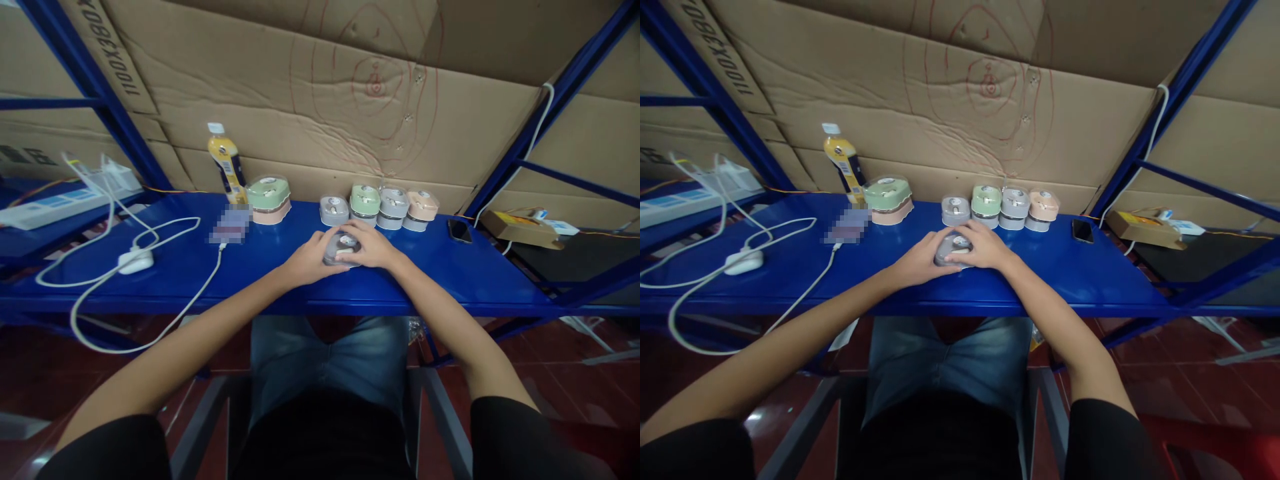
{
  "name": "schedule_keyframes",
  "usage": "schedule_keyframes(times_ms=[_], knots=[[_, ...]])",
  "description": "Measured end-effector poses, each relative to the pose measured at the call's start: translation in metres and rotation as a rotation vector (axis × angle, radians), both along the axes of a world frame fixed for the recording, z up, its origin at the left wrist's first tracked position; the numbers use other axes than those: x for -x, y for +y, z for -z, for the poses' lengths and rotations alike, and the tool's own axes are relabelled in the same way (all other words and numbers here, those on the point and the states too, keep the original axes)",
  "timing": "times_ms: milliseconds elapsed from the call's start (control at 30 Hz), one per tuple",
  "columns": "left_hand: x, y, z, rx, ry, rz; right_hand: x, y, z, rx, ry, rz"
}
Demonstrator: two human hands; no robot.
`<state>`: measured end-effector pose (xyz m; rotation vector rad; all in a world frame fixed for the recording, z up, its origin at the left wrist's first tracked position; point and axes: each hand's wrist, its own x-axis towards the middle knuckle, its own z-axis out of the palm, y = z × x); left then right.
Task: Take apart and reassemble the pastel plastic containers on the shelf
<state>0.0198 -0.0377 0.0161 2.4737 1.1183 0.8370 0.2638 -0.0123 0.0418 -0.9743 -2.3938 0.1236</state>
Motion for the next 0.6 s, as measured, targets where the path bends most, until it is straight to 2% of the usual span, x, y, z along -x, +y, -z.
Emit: schedule_keyframes(times_ms=[167, 267, 400, 500, 600], knots=[[0.019, -0.062, -0.011, -0.171, 0.333, -0.317, 0.012, 0.000, 0.008, -0.022, 0.021, -0.001], [0.020, -0.079, -0.019, -0.202, 0.439, -0.460, 0.016, -0.002, 0.008, -0.025, 0.024, -0.031], [0.018, -0.073, -0.026, -0.225, 0.461, -0.614, 0.012, -0.003, 0.006, -0.022, 0.049, -0.007], [0.018, -0.054, -0.030, -0.228, 0.483, -0.712, 0.006, -0.001, 0.005, 0.007, 0.072, 0.016], [0.016, -0.027, -0.035, -0.209, 0.504, -0.727, 0.002, 0.001, 0.006, 0.034, 0.097, 0.015]])
